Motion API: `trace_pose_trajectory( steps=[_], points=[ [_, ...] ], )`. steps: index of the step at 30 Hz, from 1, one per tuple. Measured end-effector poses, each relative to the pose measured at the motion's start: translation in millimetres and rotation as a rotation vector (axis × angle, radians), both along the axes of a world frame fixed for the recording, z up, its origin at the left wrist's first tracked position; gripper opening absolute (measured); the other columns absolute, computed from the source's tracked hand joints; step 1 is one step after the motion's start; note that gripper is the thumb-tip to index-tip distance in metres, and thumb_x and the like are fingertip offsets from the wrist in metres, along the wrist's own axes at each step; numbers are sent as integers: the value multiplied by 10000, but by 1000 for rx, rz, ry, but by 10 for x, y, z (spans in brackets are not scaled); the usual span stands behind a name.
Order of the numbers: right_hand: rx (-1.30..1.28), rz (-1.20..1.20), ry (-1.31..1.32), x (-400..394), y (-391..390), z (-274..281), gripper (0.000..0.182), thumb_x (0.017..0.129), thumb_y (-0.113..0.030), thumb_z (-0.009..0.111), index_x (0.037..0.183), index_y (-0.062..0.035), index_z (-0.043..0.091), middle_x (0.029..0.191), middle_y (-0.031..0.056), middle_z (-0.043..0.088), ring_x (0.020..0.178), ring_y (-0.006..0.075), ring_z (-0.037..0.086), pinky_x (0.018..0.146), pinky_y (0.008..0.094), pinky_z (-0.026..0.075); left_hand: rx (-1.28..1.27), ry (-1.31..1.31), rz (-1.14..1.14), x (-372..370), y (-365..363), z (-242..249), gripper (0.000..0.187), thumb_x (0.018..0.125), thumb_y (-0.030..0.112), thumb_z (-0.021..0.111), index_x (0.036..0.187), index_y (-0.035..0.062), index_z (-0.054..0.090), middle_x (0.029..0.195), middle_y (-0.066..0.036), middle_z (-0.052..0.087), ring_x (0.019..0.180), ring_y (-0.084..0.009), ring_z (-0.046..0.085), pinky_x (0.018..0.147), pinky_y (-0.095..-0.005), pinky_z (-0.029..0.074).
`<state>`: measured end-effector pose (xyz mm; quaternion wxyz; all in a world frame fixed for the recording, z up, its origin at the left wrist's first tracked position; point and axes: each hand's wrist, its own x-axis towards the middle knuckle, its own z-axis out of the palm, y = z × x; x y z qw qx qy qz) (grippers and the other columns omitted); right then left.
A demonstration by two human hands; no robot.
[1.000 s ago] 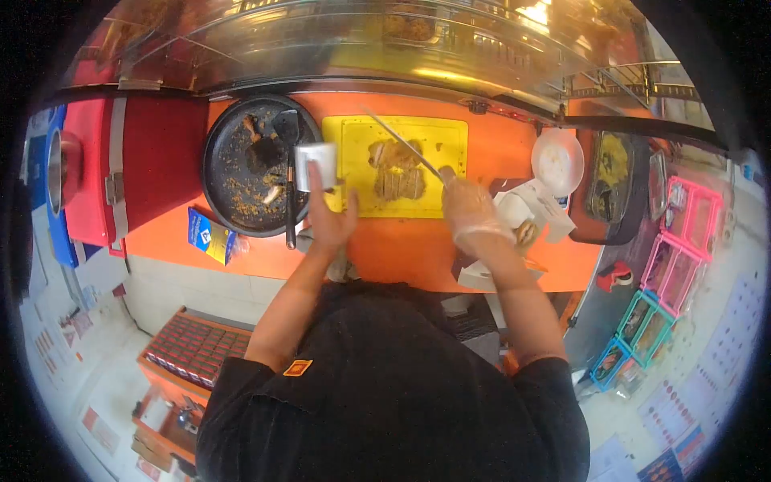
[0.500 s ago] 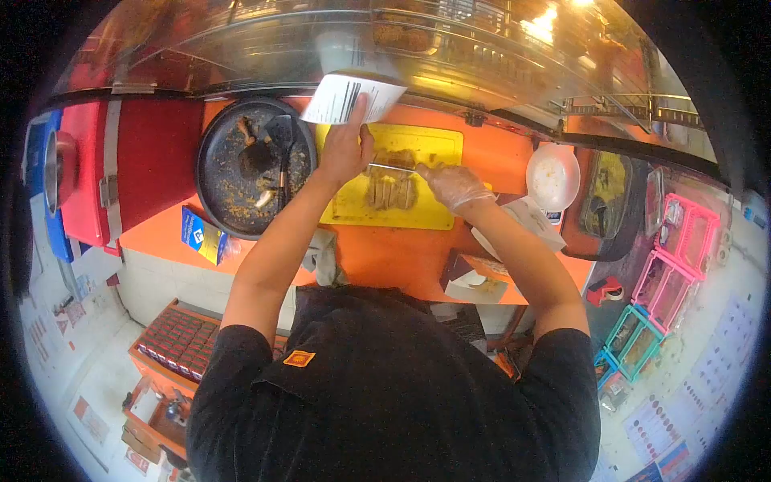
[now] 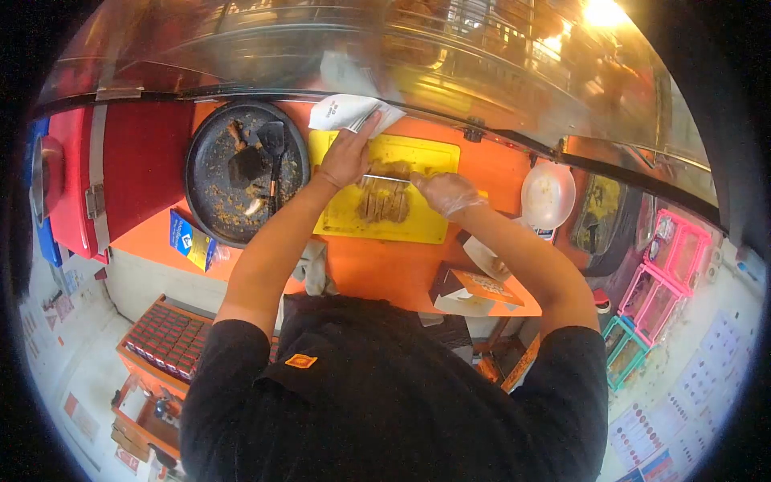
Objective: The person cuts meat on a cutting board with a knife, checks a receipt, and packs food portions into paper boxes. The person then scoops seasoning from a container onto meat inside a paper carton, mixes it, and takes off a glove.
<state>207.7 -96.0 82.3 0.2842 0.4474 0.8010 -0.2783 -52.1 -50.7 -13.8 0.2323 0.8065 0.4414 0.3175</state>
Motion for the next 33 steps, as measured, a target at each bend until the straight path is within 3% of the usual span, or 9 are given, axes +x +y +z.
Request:
trace_pose_trajectory(
  steps=[4,6,7,8,10,13,20,29,33],
  points=[
    [47,22,54,55,-2,-166,276,1085,-237,482,1316,-96,539,903,236,736,920,425,759,829,553,602,-105,47,-129,-36,-25,112,843,891,-8,622,1676,175,377,920,-209,698,935,-429,641,861,-541,514],
    [-56,-56,67,72,106,-77,269,1120,-307,439,1269,-107,540,912,234,731,902,451,744,820,571,589,-8,67,-73,12,39,168,844,889,-2,622,1678,161,370,899,-210,684,890,-421,632,843,-537,500],
    [-67,-62,45,10,127,123,293,1141,-354,399,1240,-118,542,916,228,729,893,466,733,822,580,578,-126,129,-105,-21,24,278,855,860,-37,624,1665,124,386,1090,-244,706,1046,-437,649,953,-527,507],
    [-54,-62,46,5,104,179,293,1141,-354,399,1240,-118,542,916,228,729,893,466,733,822,580,578,-112,131,-104,-30,40,370,855,860,-37,624,1665,124,386,1090,-244,706,1046,-437,649,953,-527,507],
    [22,-28,35,4,-32,219,248,1123,-324,432,1205,-115,537,921,231,728,875,459,738,788,575,586,127,-26,-46,-53,-30,491,910,829,-33,634,1678,134,354,1346,-227,677,1282,-444,590,1129,-492,470],
    [5,-46,74,61,-236,266,237,1074,-289,472,1236,-122,517,938,238,721,865,473,720,765,587,574,103,-12,-117,-95,-184,644,912,805,-69,637,1662,93,370,1525,-249,562,1369,-457,539,1166,-509,441],
    [5,-21,113,110,-503,282,182,1069,-262,487,1163,-108,515,907,219,729,833,459,741,720,571,593,-12,-60,-122,6,-513,493,872,811,-103,609,1640,60,397,1516,-271,556,1394,-474,517,1178,-547,415],
    [-77,-72,92,108,-592,189,242,1065,-267,469,1263,-141,526,983,207,738,939,438,744,800,561,597,-112,-82,-73,19,-675,400,787,895,-121,539,1648,36,372,1576,-302,483,1448,-507,455,1220,-535,367],
    [-79,32,42,58,-547,173,244,1069,-251,467,1269,-131,541,1013,208,741,955,423,749,800,544,604,-160,-111,-67,16,-704,312,794,884,-102,548,1647,43,382,1570,-302,490,1438,-511,455,1196,-538,380]
  ],
)
